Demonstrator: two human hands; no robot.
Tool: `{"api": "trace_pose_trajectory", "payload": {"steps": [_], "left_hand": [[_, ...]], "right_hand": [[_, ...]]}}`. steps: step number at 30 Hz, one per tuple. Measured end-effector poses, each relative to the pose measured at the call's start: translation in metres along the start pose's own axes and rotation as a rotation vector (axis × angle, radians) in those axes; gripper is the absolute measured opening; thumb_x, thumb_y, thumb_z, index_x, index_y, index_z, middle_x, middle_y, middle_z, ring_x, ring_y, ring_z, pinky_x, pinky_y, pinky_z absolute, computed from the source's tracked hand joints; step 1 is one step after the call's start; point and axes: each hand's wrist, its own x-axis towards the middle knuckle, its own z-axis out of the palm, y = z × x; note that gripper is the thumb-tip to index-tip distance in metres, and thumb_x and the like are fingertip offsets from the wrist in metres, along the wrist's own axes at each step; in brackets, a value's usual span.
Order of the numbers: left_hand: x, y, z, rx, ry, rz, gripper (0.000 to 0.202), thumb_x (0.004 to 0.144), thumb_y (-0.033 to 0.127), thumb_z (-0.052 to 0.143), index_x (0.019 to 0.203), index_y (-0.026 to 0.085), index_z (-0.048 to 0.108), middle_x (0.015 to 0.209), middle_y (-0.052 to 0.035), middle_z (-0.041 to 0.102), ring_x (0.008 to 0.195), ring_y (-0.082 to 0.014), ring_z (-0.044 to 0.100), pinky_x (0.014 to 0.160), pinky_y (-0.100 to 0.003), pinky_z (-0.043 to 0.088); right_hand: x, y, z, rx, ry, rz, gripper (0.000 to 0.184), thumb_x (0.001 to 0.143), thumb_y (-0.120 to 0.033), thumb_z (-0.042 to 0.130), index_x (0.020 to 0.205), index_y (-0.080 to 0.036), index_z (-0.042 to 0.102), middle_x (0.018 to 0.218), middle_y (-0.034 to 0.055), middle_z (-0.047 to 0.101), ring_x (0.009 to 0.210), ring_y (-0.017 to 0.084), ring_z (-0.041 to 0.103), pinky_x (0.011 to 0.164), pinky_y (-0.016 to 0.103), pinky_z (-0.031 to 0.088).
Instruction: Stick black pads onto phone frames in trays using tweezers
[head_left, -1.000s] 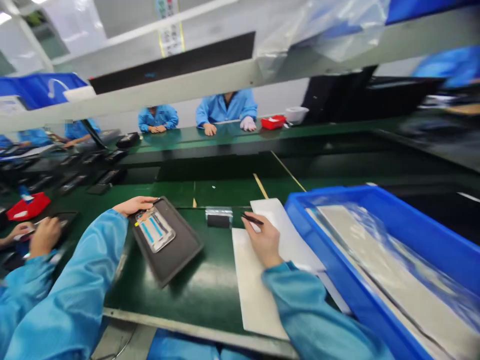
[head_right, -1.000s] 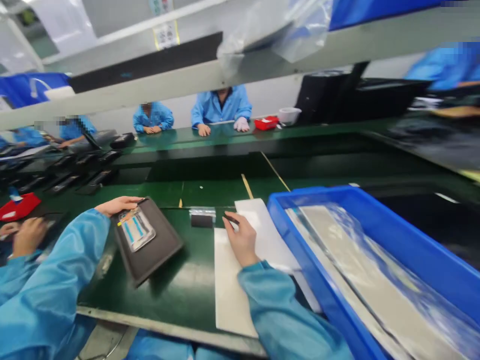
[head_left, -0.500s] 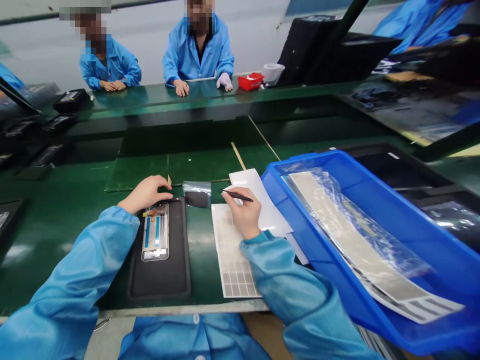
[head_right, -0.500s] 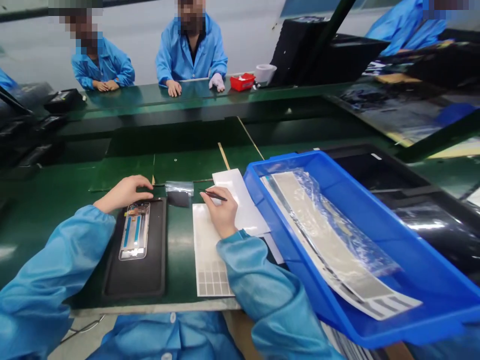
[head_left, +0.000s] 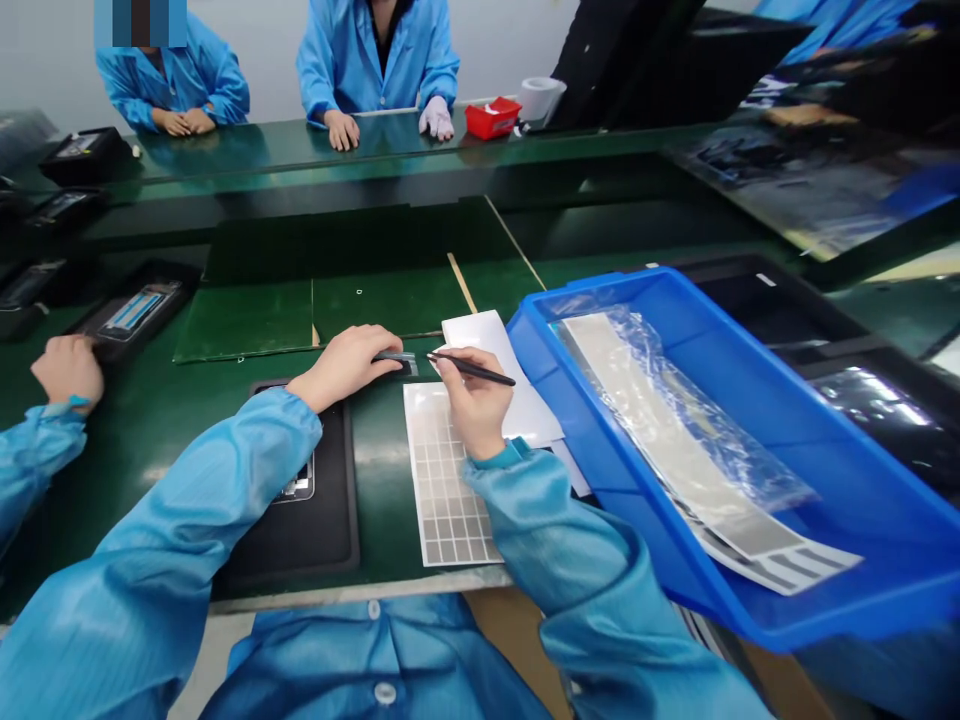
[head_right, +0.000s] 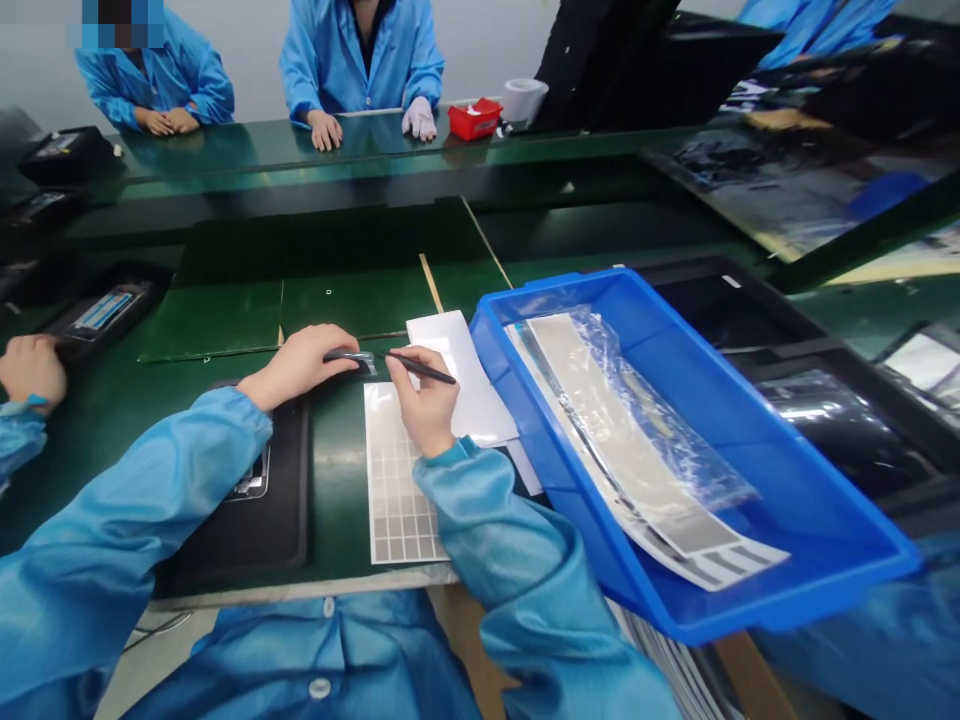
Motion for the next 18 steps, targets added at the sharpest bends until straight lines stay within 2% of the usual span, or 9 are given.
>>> {"api": "trace_pose_trajectory", "payload": {"steps": [5,11,18], "left_hand": [[-0.008,0.018,-0.007,-0.073,0.041,-0.012,0.023,0.094,0.033,0.063,0.114,0.021,0.067,0.104,-0.0028,0.072,0.092,-0.0171,0.067,0.081,-0.028,0.050],[-0.008,0.019,-0.004,-0.105,0.059,-0.010,0.017,0.093,0.031,0.064,0.100,0.020,0.075,0.100,-0.0041,0.075,0.093,-0.0189,0.069,0.084,-0.030,0.052],[-0.008,0.021,-0.003,-0.087,0.053,-0.044,0.015,0.092,0.027,0.064,0.096,0.020,0.077,0.096,-0.0039,0.076,0.091,-0.0201,0.069,0.084,-0.032,0.053]], "right_hand": [[-0.003,-0.012,0.002,0.073,-0.045,-0.007,0.018,0.085,-0.033,0.078,0.096,-0.024,0.067,0.097,0.0042,0.073,0.096,0.024,0.072,0.092,0.044,0.060],[-0.005,-0.012,0.001,0.027,-0.118,0.015,0.017,0.084,-0.033,0.079,0.094,-0.023,0.070,0.098,0.0047,0.075,0.096,0.024,0.073,0.091,0.041,0.061],[-0.006,-0.008,-0.001,0.032,-0.152,0.014,0.015,0.084,-0.030,0.079,0.096,-0.023,0.071,0.098,0.0042,0.075,0.095,0.024,0.074,0.090,0.041,0.062]]}}
